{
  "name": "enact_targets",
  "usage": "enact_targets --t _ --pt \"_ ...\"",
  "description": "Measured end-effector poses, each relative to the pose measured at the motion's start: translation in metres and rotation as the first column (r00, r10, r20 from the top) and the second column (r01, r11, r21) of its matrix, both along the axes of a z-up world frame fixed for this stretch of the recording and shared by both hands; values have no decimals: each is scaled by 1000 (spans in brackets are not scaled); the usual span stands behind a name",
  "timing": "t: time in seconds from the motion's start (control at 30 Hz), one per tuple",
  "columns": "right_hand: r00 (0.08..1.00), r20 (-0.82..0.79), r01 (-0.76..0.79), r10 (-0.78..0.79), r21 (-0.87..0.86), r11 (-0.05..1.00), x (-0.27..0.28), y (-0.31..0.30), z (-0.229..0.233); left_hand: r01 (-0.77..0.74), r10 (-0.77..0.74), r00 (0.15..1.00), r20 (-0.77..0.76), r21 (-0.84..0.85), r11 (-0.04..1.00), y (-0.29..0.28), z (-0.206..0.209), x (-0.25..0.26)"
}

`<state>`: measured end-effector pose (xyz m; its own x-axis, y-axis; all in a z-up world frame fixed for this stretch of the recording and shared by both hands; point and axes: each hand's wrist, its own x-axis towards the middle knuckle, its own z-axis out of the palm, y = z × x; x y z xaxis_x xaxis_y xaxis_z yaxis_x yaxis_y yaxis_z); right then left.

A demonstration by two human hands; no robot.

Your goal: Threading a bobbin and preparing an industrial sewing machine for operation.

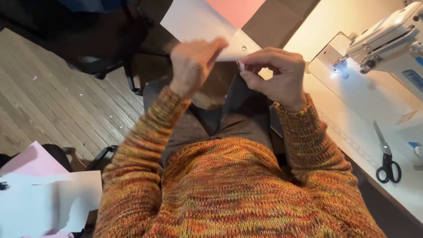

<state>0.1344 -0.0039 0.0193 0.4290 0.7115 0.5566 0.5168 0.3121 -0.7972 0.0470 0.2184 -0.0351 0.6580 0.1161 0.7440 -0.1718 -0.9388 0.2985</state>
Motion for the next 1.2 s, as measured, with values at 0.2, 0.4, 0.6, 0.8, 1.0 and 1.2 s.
enact_targets --t 0.2,0.4,0.6,0.8,1.0,1.2 --pt "980 159 125 -123 -1 992 0 1 -2 -198 -39 912 408 523 829 19 72 26" --pt "949 85 311 -304 -78 947 12 3 -27 -272 -173 859 482 716 643 -15 94 0" --pt "941 -181 297 -285 41 954 55 1 -65 139 -443 841 310 667 732 -64 73 -54" --pt "913 -181 392 -365 145 909 59 -20 -53 462 -459 879 126 12 887 -96 10 -63" --pt "891 49 433 -451 206 877 49 -56 -22 257 -462 746 -480 -434 864 -64 27 -40" --pt "850 198 452 -488 204 869 22 -65 2 435 -463 886 27 -394 809 -63 69 -6"
